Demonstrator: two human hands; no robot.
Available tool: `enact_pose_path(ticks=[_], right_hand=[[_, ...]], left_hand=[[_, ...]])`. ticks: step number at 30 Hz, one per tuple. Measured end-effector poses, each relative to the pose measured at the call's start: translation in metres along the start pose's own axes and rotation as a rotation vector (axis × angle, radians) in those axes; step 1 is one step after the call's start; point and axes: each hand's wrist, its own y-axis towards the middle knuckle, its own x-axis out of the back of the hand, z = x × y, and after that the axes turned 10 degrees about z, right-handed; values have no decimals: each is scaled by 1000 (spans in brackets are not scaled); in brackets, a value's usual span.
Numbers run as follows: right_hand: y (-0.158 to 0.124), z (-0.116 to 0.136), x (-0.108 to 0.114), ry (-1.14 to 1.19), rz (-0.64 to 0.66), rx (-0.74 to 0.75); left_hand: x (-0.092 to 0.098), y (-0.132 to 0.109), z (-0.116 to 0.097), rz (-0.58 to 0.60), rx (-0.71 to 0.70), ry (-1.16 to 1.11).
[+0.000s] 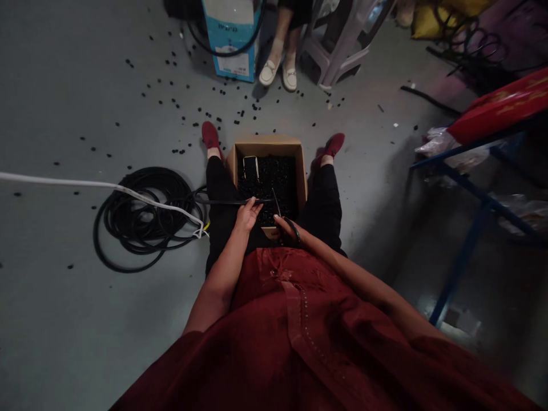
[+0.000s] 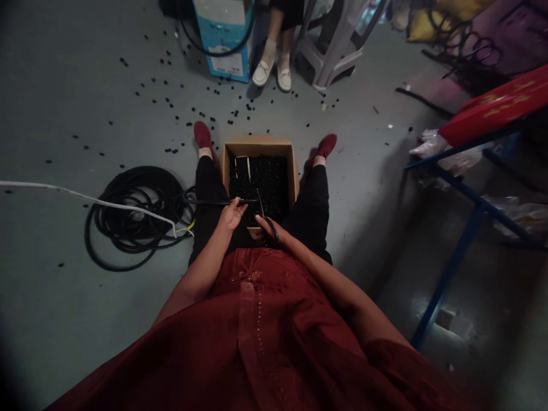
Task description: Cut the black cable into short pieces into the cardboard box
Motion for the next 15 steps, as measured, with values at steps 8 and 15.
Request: enact_pose_path(ticks=[8,15], right_hand=[[12,-8,4,-29,-2,-46],[15,-8,4,-20,-4,-33]], left_hand=[[-2,-1,1,5,6,10],[-6,-5,0,-4,20,43]])
